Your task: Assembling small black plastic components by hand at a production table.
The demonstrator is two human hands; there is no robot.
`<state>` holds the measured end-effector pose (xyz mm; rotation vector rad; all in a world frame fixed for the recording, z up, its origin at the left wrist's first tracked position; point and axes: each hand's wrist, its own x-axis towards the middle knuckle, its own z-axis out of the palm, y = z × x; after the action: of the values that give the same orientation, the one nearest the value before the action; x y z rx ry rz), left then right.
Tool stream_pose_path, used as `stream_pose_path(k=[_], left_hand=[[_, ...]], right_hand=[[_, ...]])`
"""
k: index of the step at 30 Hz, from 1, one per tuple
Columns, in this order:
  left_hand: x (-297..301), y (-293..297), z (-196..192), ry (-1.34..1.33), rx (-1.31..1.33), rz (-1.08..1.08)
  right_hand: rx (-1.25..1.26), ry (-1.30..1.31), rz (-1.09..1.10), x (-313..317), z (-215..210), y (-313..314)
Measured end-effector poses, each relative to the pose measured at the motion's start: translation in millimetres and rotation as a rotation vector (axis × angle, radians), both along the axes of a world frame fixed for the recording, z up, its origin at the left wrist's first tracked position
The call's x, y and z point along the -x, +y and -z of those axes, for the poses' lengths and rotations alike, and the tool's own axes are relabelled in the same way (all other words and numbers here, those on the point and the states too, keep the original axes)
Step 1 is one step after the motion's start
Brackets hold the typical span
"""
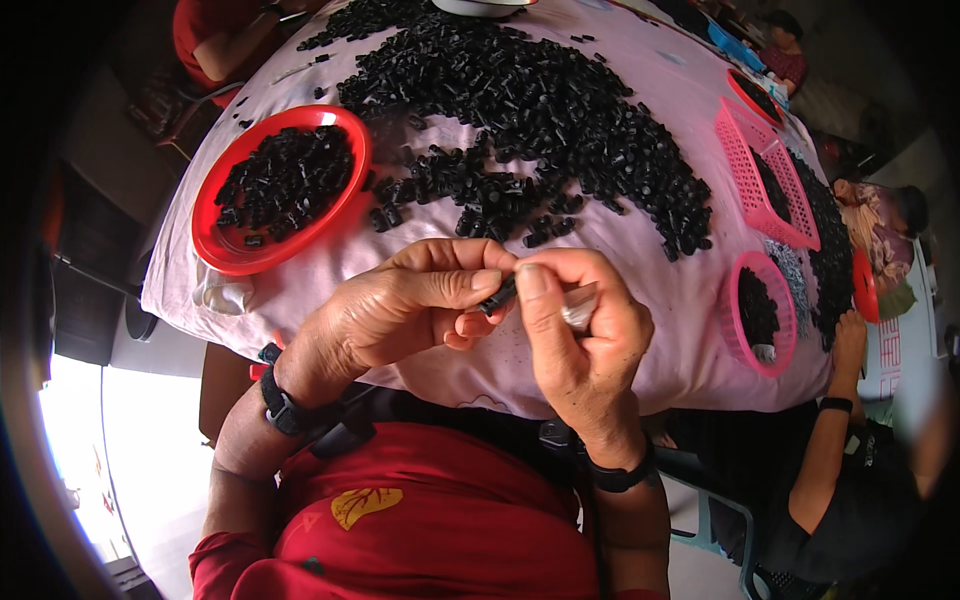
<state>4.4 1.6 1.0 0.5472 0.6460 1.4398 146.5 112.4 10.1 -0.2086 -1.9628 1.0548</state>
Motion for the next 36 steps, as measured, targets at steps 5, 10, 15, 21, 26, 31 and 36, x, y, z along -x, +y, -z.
stream_pose_path(k=[5,10,15,21,26,31,36], left_hand=[[33,-2,-4,-0.097,-0.051,-0.449],[125,-47,-7,-0.594,-0.194,-0.737],[153,-68,-3,-0.515,-0.219,-0.837],[83,-32,-14,0.965,0.125,-0.551],[54,-17,29,1.997,0.312,-0.62],[52,-10,46,2.063,0.377,-0.688],[52,-9,38,1.846,0.181,-0.621]], right_hand=[[0.111,0.083,0.107,-1,0,1],[0.05,0.043,0.099,1,1,2],[0.063,0.01,0.053,4,2,-1],[0.035,0.017,0.037,4,3,0],[0.012,-0.036,0.097,2,1,-3],[0.01,-0.061,0.058,3,4,-2],[-0.032,-0.076,0.044,4,4,-4]])
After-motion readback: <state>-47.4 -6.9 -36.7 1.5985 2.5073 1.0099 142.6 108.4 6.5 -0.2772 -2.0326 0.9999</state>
